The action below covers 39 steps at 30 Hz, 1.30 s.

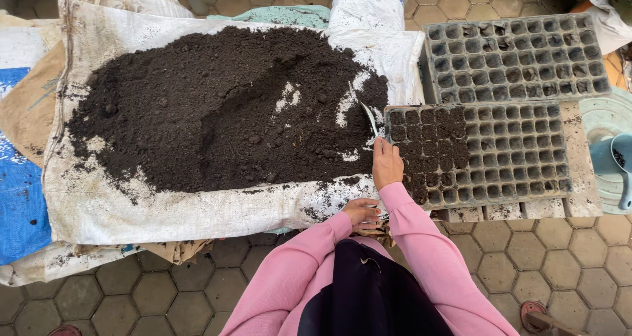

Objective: The person scoops dark soil from a large white sack using a light blue plastic scoop and fills the cells of a black seedling tray. The person repeatedly transfers soil into the tray, leveling it within the compartments.

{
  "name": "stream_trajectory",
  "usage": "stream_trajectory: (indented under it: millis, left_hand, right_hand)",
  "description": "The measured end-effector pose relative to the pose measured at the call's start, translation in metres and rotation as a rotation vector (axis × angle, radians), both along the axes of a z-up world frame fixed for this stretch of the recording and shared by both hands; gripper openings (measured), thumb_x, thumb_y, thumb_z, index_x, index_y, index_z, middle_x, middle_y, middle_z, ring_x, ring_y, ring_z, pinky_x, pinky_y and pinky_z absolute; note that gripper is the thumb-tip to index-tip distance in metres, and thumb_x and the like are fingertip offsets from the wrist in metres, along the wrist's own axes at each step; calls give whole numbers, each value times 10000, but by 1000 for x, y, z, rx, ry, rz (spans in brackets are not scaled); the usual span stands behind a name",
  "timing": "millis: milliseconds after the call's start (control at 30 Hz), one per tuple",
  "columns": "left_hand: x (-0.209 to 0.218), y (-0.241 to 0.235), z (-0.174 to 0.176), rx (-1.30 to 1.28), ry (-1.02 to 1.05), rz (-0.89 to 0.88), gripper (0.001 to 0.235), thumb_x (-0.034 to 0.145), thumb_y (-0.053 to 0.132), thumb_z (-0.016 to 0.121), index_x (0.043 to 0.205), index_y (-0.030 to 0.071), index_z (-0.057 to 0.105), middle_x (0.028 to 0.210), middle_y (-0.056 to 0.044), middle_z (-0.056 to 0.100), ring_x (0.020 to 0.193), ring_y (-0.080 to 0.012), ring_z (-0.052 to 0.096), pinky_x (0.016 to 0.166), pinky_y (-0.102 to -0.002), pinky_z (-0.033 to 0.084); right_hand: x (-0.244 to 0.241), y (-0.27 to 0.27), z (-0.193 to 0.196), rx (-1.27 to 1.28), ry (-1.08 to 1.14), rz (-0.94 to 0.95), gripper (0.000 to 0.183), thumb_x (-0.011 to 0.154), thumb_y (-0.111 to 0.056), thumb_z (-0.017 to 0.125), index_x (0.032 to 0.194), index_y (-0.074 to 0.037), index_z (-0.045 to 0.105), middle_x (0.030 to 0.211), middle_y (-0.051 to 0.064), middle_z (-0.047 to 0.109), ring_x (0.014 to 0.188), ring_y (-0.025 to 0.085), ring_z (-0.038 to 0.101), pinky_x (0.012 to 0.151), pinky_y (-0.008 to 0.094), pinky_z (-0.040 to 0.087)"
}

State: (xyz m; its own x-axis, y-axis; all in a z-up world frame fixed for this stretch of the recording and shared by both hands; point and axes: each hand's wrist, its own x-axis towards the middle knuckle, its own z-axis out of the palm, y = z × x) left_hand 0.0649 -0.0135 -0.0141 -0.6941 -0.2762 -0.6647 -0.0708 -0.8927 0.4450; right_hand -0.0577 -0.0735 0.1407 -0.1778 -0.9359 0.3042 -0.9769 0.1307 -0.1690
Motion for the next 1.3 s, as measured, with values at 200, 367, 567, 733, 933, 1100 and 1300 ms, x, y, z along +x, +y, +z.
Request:
stream_trajectory:
  millis: [200,367,567,733,933,1100,1300]
  left_hand:
    - [9,-5,-1,-6,-13,-20,451,939,-15,639,1378,59,572,1169,-75,660,1008,-252,703,903,-479,642]
    - [20,-9,4,-22,-39,15,470,931,-10,634,1389,74,573,1195,-90,688,1021,-248,694,893,-465,642]
    - [36,-14,15,-59,-69,6,466,942,18,653,1399,68,576,1210,-97,701,1047,-248,702,862,-429,635]
    - [39,-15,8,-43,-79,7,493,921,2,639,1404,67,562,1211,-86,691,1039,-240,707,860,-424,641]
    - [41,-15,11,-22,-90,58,485,935,-21,622,1409,34,532,1222,-100,673,1064,-252,709,864,-430,643]
    - [45,-12,21,-77,-63,52,515,923,-11,609,1431,49,560,1243,-90,689,1068,-224,705,860,-389,640]
    - [29,-5,11,-53,-41,100,503,929,-33,598,1420,62,548,1269,-121,690,1089,-241,694,875,-397,614]
  right_hand:
    - [32,-1,-5,159,-149,2,400,931,11,555,1318,-46,639,1135,121,689,959,325,638,807,436,548]
    - [29,3,-4,110,-318,-158,331,931,-62,604,1239,-85,725,1057,153,731,938,366,688,808,467,545]
    - [32,4,-31,279,-773,-335,279,936,-133,669,1193,-116,775,976,154,780,806,261,741,724,367,555]
    - [42,-9,-81,282,-1136,-290,309,951,-55,632,1243,-79,733,1016,85,783,765,99,713,651,262,541]
    - [49,-21,-117,235,-1453,-256,309,957,-41,631,1252,-13,716,1042,75,791,750,78,661,637,213,516]
    - [36,-2,-98,299,-1497,-297,309,955,-79,626,1253,-49,703,1047,44,778,743,54,653,555,221,443]
    - [6,31,-62,309,-1574,-299,316,954,-93,637,1260,-69,713,1044,28,764,756,46,641,550,207,413]
